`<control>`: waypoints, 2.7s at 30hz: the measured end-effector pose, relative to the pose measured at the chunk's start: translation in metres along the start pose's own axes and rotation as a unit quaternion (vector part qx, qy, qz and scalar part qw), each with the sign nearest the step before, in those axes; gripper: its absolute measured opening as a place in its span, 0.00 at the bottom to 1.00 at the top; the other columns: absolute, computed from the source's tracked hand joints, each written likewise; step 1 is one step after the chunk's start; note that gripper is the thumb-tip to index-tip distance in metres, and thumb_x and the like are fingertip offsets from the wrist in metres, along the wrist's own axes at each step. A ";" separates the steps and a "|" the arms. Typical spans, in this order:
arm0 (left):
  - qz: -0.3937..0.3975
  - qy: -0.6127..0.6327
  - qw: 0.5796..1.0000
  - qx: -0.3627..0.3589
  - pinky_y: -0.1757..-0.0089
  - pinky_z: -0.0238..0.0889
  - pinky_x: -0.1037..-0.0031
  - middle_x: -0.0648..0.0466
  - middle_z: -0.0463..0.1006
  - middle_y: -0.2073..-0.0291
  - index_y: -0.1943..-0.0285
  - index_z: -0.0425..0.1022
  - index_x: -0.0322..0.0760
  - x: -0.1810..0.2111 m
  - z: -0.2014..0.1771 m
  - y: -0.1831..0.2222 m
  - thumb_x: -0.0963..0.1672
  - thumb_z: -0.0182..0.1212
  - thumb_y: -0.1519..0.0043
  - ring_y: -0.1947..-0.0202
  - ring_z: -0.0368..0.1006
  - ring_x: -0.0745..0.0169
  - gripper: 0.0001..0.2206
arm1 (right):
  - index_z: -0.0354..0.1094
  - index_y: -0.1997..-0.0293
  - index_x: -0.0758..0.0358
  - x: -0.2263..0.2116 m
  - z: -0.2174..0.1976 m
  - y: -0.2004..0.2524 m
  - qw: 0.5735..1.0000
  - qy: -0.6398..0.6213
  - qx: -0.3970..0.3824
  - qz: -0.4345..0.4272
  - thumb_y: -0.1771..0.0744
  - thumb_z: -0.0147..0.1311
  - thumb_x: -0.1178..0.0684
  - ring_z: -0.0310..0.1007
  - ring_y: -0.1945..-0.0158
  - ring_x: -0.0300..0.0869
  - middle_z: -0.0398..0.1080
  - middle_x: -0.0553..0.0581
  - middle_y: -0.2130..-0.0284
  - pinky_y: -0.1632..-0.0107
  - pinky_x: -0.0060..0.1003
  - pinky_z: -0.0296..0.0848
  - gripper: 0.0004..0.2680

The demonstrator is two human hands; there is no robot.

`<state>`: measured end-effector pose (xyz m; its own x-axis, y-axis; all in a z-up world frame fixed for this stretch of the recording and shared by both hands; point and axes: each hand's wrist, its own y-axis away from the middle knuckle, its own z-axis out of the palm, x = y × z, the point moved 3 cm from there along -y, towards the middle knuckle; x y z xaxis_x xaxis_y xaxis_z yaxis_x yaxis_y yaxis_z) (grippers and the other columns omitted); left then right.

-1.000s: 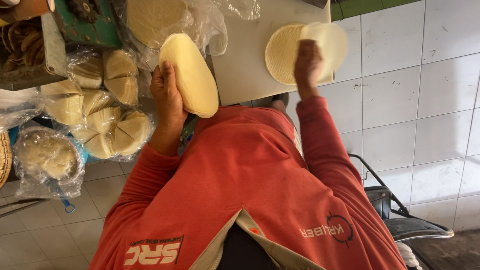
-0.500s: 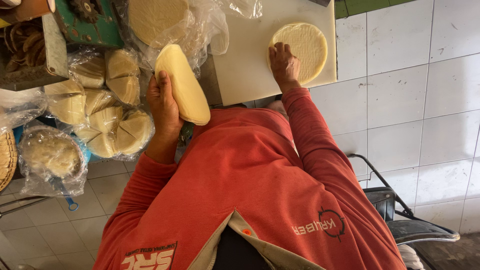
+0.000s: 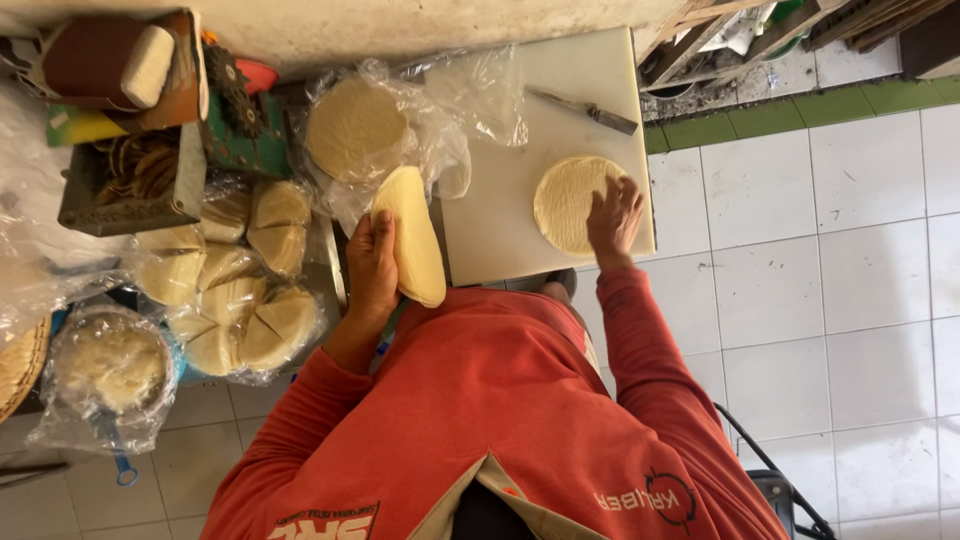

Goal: The person removes round dough sheets from a plastic bag, folds them into semicircles by hand, and overlaps them on a cutting board.

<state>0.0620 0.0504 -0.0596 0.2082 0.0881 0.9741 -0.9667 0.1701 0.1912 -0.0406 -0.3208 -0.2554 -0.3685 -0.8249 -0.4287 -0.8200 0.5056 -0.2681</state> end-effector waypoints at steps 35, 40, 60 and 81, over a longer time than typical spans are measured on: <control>0.012 -0.091 0.996 -0.006 0.71 0.57 0.81 0.63 0.68 0.74 0.61 0.72 0.38 0.013 0.020 0.031 0.51 0.53 0.26 0.74 0.60 0.78 0.16 | 0.73 0.51 0.61 -0.019 0.048 -0.122 0.959 -0.082 -0.269 -0.022 0.33 0.61 0.46 0.69 0.49 0.56 0.72 0.61 0.56 0.46 0.52 0.67 0.11; 0.034 -0.110 0.993 -0.023 0.75 0.62 0.80 0.62 0.69 0.76 0.61 0.72 0.40 0.007 0.032 0.022 0.54 0.51 0.28 0.78 0.64 0.75 0.18 | 0.72 0.51 0.65 -0.066 -0.007 -0.107 0.978 -0.120 -0.020 -0.172 0.35 0.66 0.52 0.71 0.49 0.56 0.73 0.63 0.54 0.49 0.49 0.71 0.11; -0.121 0.193 0.950 -0.216 0.59 0.71 0.79 0.52 0.77 0.57 0.46 0.70 0.31 -0.006 0.125 -0.008 0.43 0.49 0.27 0.60 0.74 0.71 0.09 | 0.66 0.43 0.65 -0.191 -0.192 -0.042 0.903 -0.385 -0.112 -0.155 0.31 0.60 0.55 0.79 0.54 0.47 0.72 0.61 0.51 0.52 0.38 0.81 0.12; -0.189 0.150 0.892 -0.383 0.58 0.74 0.76 0.54 0.77 0.59 0.45 0.73 0.29 0.004 0.203 0.000 0.43 0.51 0.27 0.61 0.75 0.71 0.11 | 0.69 0.44 0.72 -0.142 -0.270 -0.013 0.951 -0.306 0.007 -0.051 0.36 0.68 0.52 0.81 0.52 0.52 0.73 0.66 0.45 0.52 0.39 0.83 0.19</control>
<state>0.0327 -0.1488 -0.0314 0.6396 0.1216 0.7590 -0.4579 0.8534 0.2491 -0.0959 -0.2788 0.0415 0.0407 -0.5709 -0.8200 -0.8300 0.4376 -0.3459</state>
